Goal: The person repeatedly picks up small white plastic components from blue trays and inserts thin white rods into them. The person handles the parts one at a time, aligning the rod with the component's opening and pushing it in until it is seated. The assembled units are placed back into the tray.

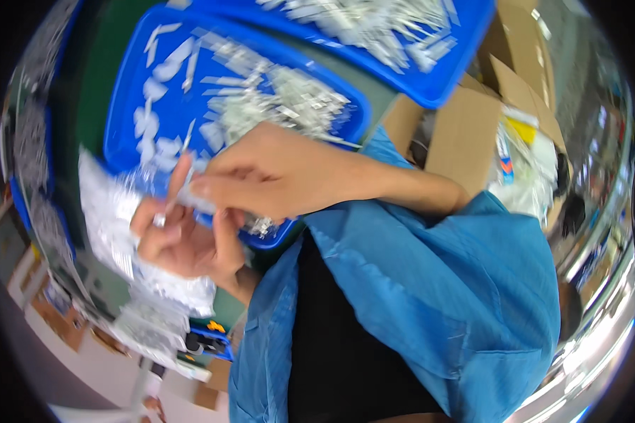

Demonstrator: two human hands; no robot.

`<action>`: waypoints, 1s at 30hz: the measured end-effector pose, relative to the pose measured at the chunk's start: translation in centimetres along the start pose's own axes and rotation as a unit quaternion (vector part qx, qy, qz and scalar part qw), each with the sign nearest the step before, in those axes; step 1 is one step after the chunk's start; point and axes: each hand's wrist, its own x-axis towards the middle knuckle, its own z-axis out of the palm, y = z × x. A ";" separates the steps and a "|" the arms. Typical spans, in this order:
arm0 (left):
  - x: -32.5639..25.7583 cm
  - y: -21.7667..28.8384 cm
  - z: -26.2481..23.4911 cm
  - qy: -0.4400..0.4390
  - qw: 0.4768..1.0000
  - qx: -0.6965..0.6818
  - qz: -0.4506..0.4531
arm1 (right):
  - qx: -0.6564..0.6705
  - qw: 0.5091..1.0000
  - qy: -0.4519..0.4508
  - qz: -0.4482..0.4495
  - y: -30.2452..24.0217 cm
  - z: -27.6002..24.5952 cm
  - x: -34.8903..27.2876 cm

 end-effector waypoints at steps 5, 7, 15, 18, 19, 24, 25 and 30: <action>0.4 -1.1 -0.9 -0.020 1.000 0.006 0.001 | -0.012 0.999 0.043 0.020 -0.8 0.8 0.4; 0.6 -1.4 -0.5 0.034 0.999 0.008 0.042 | -0.014 0.997 0.054 0.046 -0.9 0.7 0.3; -0.3 -1.7 -1.1 0.033 0.989 0.014 0.144 | -0.019 0.999 -0.017 0.040 -1.2 0.7 0.1; -0.2 -1.6 -2.0 -0.017 0.982 0.046 0.181 | -0.042 0.994 -0.014 0.095 -1.9 0.6 0.3; -0.2 -1.3 -2.3 -0.026 0.982 0.054 0.181 | -0.098 0.993 -0.030 0.067 -2.0 0.4 0.4; -1.5 -2.0 -3.1 0.067 0.986 -0.136 0.076 | -0.331 0.936 0.078 -0.092 -2.0 1.3 1.6; -1.6 -1.8 -3.4 0.092 0.985 -0.145 0.033 | -0.371 0.921 0.070 -0.099 -1.7 1.1 2.0; -1.5 -1.6 -3.4 0.174 0.956 -0.207 -0.113 | -0.567 0.817 -0.019 -0.102 -0.5 0.8 4.2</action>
